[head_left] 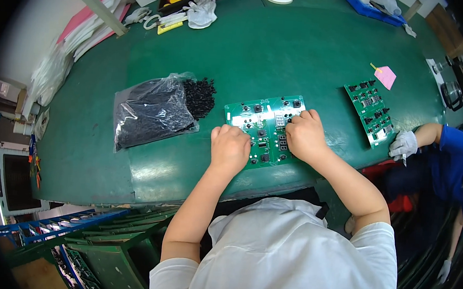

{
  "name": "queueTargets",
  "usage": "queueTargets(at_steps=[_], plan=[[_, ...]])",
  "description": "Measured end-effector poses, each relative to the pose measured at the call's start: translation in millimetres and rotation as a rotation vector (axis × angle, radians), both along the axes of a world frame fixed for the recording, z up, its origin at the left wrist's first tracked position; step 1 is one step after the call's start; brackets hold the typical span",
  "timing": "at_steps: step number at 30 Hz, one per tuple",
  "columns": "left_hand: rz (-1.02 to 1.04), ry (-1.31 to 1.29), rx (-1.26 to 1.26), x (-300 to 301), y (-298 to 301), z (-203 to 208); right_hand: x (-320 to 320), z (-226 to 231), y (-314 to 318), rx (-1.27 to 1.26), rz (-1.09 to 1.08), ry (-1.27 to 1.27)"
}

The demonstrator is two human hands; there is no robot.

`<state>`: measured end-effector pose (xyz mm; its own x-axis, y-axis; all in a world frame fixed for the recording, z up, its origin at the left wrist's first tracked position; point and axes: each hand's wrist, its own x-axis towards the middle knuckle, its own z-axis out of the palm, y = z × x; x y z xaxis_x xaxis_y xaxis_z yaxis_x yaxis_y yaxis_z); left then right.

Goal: The person inserts small electronic components by hand into a printed circuit board on an assembly line.

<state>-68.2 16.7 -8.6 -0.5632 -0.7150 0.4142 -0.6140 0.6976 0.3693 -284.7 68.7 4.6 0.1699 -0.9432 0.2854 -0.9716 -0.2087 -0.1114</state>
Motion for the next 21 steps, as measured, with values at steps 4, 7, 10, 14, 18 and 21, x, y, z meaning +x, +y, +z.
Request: queueTargets(at_steps=[4, 7, 10, 14, 18, 21], plan=[[0.045, -0.043, -0.039, -2.8, 2.8, 2.0, -6.9, 2.2, -4.2, 0.088, 0.055, -0.050], [0.079, -0.008, -0.021, -5.6, 5.1, -5.7, -6.1, 8.0, 3.0, 0.034, 0.064, -0.020], [0.066, -0.119, -0.077, -4.4, 8.0, -6.4, 8.2, 11.0, 11.1, 0.036, 0.066, 0.066], [-0.065, -0.181, -0.072, 8.2, -3.0, 3.2, 9.0, 10.2, 20.5, 0.038, 0.048, 0.057], [0.189, -0.100, -0.204, 49.9, -57.6, -1.1, 11.9, 15.1, 23.8, -0.097, 0.061, -0.088], [0.207, -0.200, -0.231, 68.7, -75.4, -15.8, 13.6, 25.3, 24.5, -0.102, 0.068, -0.199]])
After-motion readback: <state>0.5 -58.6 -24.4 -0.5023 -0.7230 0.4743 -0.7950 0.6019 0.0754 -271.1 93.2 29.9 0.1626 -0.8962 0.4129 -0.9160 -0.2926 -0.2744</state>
